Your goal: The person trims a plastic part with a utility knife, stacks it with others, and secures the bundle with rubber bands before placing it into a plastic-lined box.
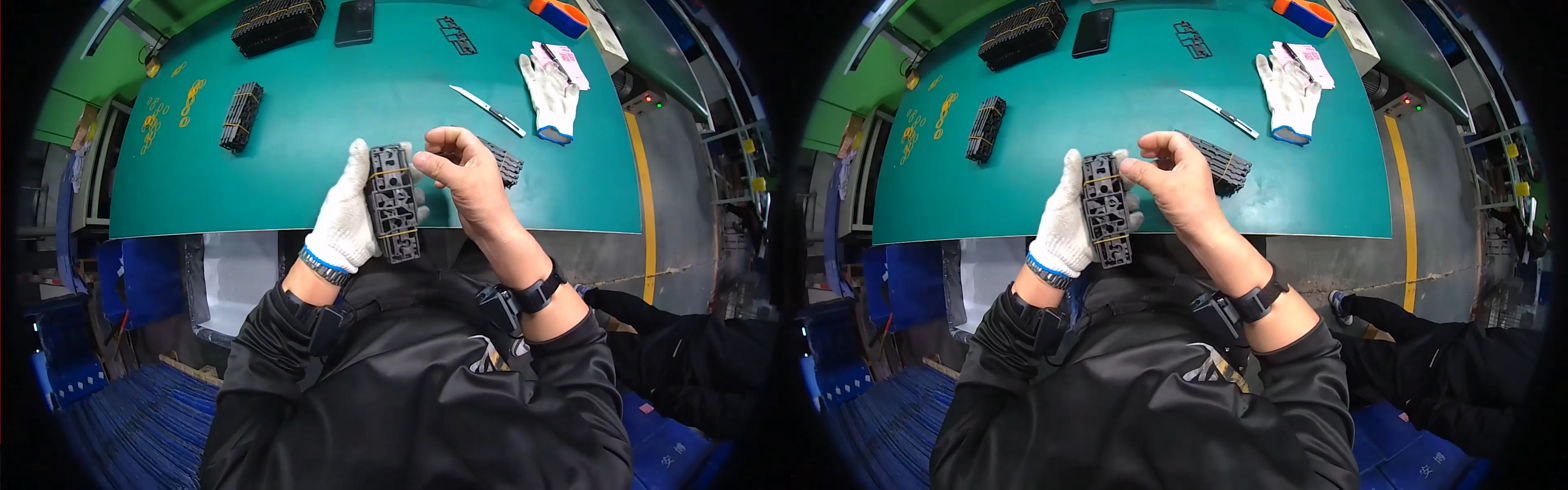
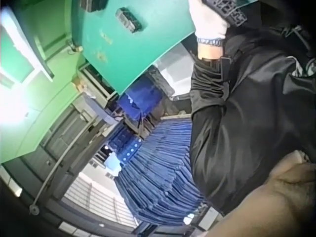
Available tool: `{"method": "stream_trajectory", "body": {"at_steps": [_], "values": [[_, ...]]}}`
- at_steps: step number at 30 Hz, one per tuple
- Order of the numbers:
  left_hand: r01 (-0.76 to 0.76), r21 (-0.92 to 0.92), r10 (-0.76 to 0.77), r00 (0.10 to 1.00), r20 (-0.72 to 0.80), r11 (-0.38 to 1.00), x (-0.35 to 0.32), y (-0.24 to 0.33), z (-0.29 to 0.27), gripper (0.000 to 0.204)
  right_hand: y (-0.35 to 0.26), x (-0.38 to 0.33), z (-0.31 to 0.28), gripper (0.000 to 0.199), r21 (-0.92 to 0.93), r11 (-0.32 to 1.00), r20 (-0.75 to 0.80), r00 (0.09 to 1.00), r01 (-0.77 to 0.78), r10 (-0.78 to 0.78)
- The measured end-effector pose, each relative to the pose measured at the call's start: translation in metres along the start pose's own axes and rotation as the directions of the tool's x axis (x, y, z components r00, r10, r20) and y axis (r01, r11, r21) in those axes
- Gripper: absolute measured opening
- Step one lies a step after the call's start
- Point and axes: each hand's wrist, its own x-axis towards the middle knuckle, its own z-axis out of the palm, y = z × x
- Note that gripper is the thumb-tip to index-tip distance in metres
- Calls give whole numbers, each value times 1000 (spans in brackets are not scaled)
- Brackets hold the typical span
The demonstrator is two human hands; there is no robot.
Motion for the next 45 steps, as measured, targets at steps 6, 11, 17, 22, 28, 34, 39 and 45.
{"method": "stream_trajectory", "body": {"at_steps": [6,11,17,22,28,34,39,45], "values": [[58,127,-50,997,-66,990,-3,-2,4,62,6,7,-2,52,-31,994,114,987,-109,112],[55,154,-36,992,-123,986,-5,-9,2,63,10,7,-4,52,-96,991,126,987,-92,104],[67,183,-52,995,-89,981,-5,-9,-3,57,12,3,-2,46,-91,991,99,989,-103,112],[57,201,-28,989,-148,978,-5,-12,-1,56,13,2,-2,44,-126,986,87,989,-107,118],[61,210,-27,986,-163,976,-5,-15,0,54,15,2,-2,44,-199,976,88,990,-90,109],[77,230,-42,987,-153,970,-5,-16,-2,53,15,-1,-4,45,-115,987,98,988,-109,121],[72,239,-25,980,-195,968,-5,-19,2,55,19,-2,-4,44,-109,988,90,989,-109,119],[76,184,-63,995,-79,980,1,-19,-8,54,28,2,-6,41,-185,981,89,993,-53,71]]}}
